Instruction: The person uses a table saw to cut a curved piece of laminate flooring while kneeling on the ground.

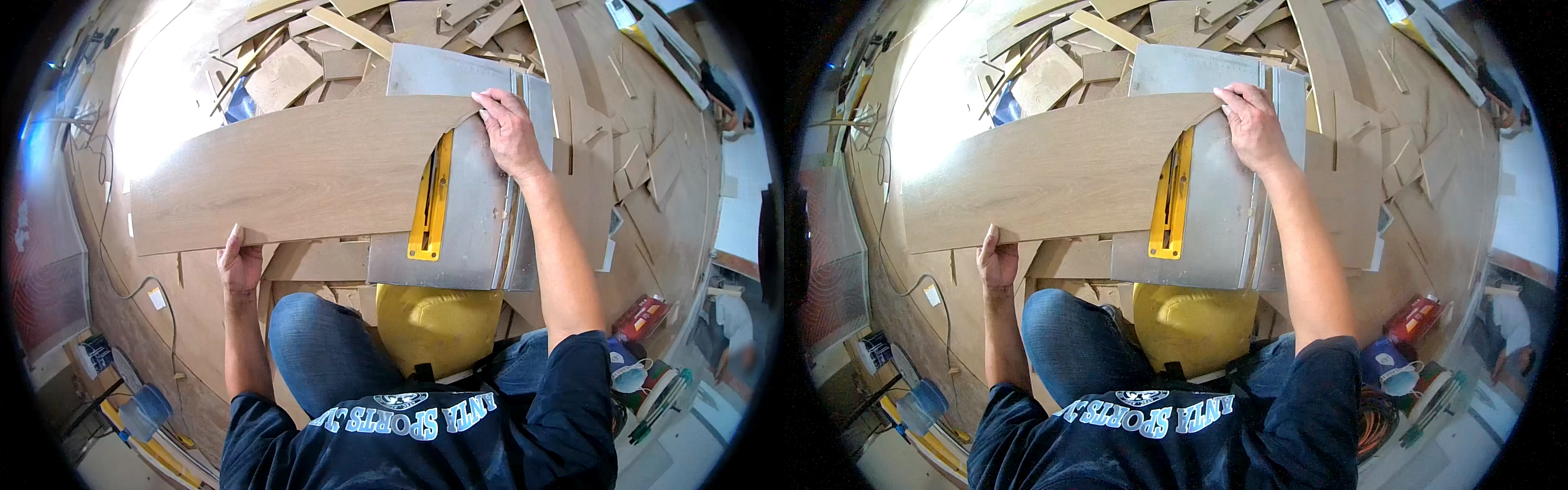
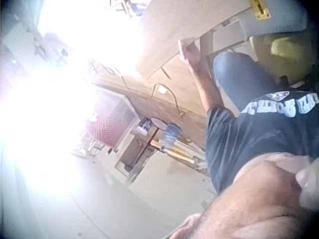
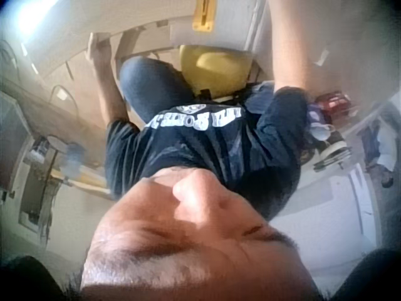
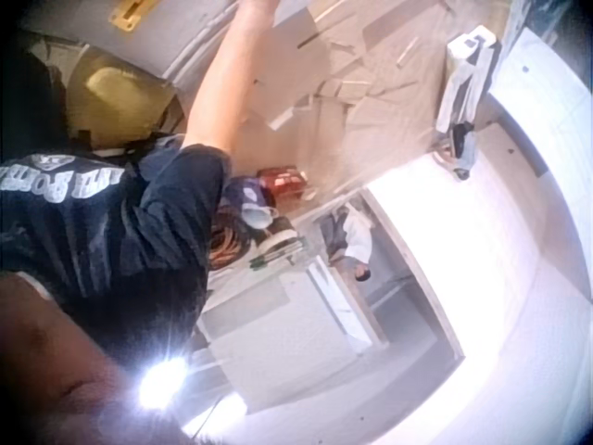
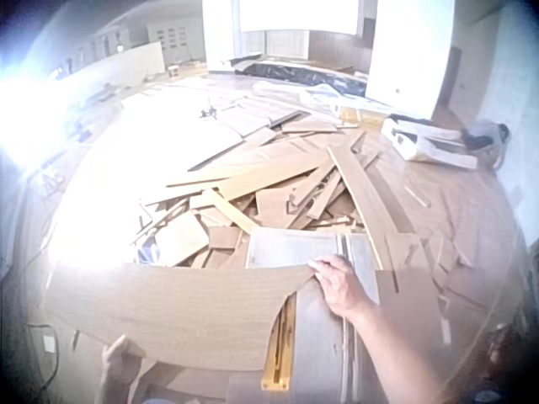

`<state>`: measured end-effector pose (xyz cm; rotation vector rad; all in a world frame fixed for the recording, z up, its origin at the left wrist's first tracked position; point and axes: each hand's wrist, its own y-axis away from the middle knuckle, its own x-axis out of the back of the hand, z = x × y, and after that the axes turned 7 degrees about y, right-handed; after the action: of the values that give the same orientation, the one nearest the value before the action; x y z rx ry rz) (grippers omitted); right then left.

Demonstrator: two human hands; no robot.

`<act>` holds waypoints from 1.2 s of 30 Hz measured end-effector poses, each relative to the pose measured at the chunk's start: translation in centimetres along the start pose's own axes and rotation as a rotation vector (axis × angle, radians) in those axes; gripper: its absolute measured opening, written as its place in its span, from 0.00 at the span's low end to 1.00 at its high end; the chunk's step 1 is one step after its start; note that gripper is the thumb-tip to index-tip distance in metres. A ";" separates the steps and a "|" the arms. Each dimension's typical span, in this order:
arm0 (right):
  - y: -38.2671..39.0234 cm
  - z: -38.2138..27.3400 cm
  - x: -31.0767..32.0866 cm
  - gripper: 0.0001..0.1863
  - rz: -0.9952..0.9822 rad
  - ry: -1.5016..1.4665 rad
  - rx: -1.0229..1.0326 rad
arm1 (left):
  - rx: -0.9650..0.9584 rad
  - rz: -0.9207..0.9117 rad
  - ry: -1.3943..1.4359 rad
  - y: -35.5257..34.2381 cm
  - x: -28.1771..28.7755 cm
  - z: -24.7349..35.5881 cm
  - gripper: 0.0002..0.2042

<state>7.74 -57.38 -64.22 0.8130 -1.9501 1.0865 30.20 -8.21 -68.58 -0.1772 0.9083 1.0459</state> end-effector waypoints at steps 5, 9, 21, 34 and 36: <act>-0.3 0.2 -0.1 0.16 0.006 -0.009 -0.001 | -0.007 0.007 -0.002 -0.3 0.0 -0.2 0.12; -0.5 0.2 -0.1 0.16 0.000 -0.007 -0.022 | -0.003 -0.022 0.000 -0.3 -0.2 -0.2 0.12; -1.1 1.0 -0.3 0.16 0.015 0.009 -0.032 | 0.012 -0.072 0.060 -1.3 0.0 -0.7 0.13; -1.6 1.6 -0.6 0.16 0.033 0.003 -0.030 | 0.008 -0.057 0.084 -1.9 -0.7 -1.1 0.12; -1.8 1.7 -0.6 0.16 0.030 0.003 -0.035 | 0.018 -0.083 0.087 -2.1 -0.1 -1.0 0.12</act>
<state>8.93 -59.53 -64.59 0.7656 -1.9791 1.0676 31.30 -9.93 -69.71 -0.2447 0.9803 0.9588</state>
